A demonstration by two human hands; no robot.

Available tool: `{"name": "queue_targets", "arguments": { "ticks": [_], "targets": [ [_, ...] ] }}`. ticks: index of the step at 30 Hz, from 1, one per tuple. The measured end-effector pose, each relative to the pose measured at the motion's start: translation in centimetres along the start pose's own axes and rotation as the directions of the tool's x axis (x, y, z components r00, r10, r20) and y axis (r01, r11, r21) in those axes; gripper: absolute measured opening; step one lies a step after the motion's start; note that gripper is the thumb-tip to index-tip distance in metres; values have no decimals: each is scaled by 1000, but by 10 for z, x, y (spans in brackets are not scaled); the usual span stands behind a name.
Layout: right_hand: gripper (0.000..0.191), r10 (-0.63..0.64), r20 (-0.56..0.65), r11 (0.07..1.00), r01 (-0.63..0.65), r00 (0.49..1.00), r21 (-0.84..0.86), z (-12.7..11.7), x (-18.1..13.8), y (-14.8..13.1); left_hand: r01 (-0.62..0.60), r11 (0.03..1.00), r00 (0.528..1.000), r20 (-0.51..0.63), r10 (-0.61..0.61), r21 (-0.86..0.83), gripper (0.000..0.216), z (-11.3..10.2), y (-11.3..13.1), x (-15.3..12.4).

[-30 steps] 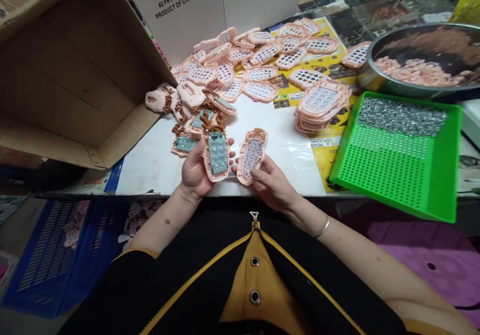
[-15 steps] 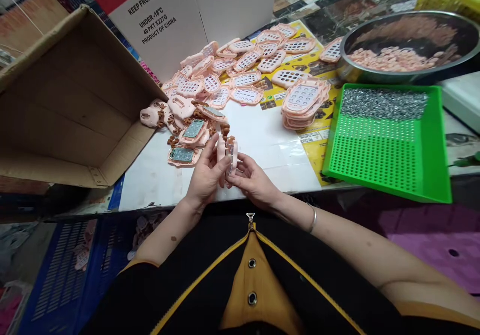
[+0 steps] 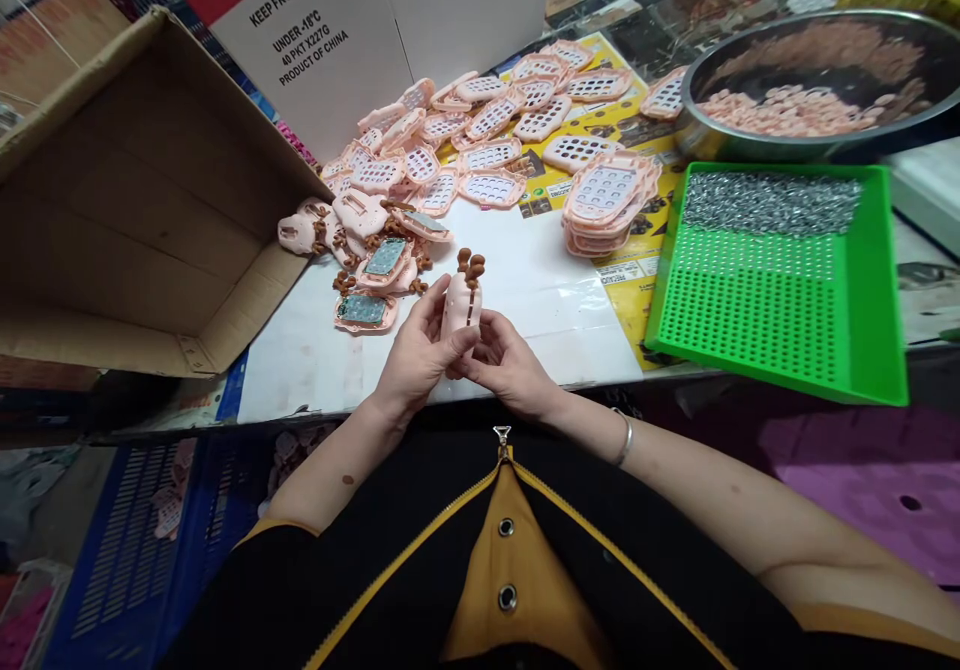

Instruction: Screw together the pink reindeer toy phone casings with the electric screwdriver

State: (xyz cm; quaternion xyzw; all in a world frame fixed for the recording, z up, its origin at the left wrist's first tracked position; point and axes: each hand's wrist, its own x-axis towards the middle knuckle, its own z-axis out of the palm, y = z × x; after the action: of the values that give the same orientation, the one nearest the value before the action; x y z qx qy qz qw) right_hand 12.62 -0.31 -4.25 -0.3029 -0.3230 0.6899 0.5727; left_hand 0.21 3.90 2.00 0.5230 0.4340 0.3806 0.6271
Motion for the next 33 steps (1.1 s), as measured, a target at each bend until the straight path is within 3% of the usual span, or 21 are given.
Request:
{"name": "queue_targets", "arguments": {
  "ticks": [5,11,16,19,22,25,30,33],
  "targets": [
    [67,-21,29,999,22,999,-29,-2,1,-1,-31,1000,999,30,31,-4,103,-2,-3,-2],
    [73,16,35,1000,-16,999,12,-7,2,-4,-48,999,997,56,48,-13,104,-4,-2,-3],
    [69,101,259,995,-95,961,-35,-12,-2,-12,147,944,986,119,-116,-294,79,-14,-1,0],
    [63,45,354,975,36,934,-219,-14,-5,-19,219,898,975,132,-181,-381,64,-18,-3,-1],
    [70,-88,280,790,238,956,-565,-11,-8,-26,183,902,983,56,-175,-391,58,-16,-5,-2],
    [60,-152,216,526,264,964,-809,-8,-12,-30,224,908,975,79,-209,-355,58,-12,-5,-3],
    [49,-188,323,235,362,927,-902,-8,-16,-35,181,922,983,61,-171,-343,51,-14,-9,-4],
    [49,-271,356,229,419,894,-879,-8,-16,-39,136,932,991,39,-131,-335,52,-16,-10,-4]
  ]
}}
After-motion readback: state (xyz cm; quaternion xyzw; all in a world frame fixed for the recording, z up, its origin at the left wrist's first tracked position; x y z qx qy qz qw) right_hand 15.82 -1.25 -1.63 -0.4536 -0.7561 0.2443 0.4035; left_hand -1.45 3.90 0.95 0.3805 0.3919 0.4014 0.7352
